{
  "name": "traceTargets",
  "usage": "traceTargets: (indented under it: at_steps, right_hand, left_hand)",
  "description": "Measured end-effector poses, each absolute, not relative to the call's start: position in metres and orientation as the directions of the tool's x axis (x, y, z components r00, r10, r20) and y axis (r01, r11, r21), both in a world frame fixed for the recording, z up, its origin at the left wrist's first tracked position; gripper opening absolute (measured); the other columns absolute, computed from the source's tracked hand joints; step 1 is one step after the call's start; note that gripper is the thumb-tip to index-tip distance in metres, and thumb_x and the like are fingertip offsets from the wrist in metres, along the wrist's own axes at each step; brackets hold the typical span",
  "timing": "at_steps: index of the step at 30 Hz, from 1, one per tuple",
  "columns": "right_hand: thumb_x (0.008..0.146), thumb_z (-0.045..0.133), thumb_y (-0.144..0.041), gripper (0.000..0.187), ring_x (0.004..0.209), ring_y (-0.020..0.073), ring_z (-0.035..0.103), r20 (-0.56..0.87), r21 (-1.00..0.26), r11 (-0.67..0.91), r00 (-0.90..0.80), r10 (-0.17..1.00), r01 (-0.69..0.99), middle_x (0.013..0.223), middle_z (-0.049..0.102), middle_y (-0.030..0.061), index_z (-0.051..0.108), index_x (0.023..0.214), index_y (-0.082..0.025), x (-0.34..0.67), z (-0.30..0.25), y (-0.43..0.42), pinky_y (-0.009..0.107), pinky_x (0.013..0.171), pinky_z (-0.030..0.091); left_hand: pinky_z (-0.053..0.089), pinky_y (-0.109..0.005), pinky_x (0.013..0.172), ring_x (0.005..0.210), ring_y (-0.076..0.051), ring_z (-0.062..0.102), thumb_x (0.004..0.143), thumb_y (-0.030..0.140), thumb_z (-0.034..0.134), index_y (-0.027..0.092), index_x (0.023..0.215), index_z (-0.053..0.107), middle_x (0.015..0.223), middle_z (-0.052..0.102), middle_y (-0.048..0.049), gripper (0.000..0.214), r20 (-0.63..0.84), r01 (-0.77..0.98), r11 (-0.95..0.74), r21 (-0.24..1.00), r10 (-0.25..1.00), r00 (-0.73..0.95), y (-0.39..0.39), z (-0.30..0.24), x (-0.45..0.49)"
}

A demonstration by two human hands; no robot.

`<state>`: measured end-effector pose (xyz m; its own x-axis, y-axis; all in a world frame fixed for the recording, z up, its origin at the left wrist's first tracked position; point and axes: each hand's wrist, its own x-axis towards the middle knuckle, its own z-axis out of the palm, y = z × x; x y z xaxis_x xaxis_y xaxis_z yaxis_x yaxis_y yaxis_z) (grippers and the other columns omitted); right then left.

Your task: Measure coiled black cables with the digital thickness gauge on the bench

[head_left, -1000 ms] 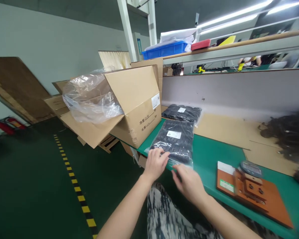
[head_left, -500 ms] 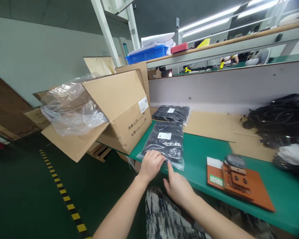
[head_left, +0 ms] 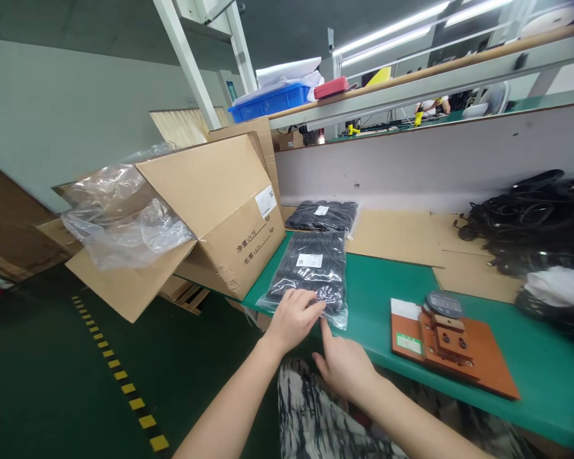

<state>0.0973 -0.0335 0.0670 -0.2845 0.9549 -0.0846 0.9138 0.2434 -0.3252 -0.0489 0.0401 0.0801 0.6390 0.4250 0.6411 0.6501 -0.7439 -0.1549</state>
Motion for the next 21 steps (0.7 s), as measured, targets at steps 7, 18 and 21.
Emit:
traceTargets:
  at_steps: [7, 18, 21]
  right_hand:
    - [0.094, 0.048, -0.024, 0.065, 0.083, 0.035, 0.069, -0.09, -0.31, 0.254, -0.294, 0.952, 0.916, 0.093, 0.07, 0.0217, 0.025, 0.149, 0.002, 0.098, 0.066, -0.034, 0.041, 0.071, 0.054]
    - [0.097, 0.046, -0.029, 0.071, 0.08, 0.0322, 0.069, -0.052, -0.402, 0.228, -0.271, 0.961, 0.887, 0.087, 0.07, 0.019, 0.013, 0.151, 0.004, 0.104, 0.081, -0.038, 0.038, 0.067, 0.052]
    - [0.098, 0.045, -0.032, 0.076, 0.075, 0.0303, 0.068, -0.08, -0.433, 0.159, -0.213, 0.974, 0.887, 0.083, 0.069, 0.0163, 0.004, 0.151, 0.004, 0.111, 0.082, -0.044, 0.036, 0.062, 0.049]
  left_hand:
    - [0.04, -0.035, 0.078, 0.084, -0.018, 0.058, 0.09, 0.016, 0.059, 0.021, 0.099, 0.066, 0.088, 0.068, -0.0025, 0.012, 0.73, 0.689, -0.705, -0.169, 0.379, 0.568, 0.049, 0.098, -0.048]
    - [0.045, -0.033, 0.083, 0.089, -0.017, 0.063, 0.092, 0.022, 0.058, 0.022, 0.1, 0.067, 0.094, 0.069, -0.0028, 0.012, 0.669, 0.717, -0.687, -0.123, 0.476, 0.571, 0.052, 0.102, -0.049]
    - [0.044, -0.036, 0.087, 0.095, -0.02, 0.063, 0.092, 0.024, 0.058, 0.022, 0.102, 0.068, 0.097, 0.07, -0.0058, 0.015, 0.713, 0.798, -0.599, -0.071, 0.529, 0.46, 0.057, 0.101, -0.061]
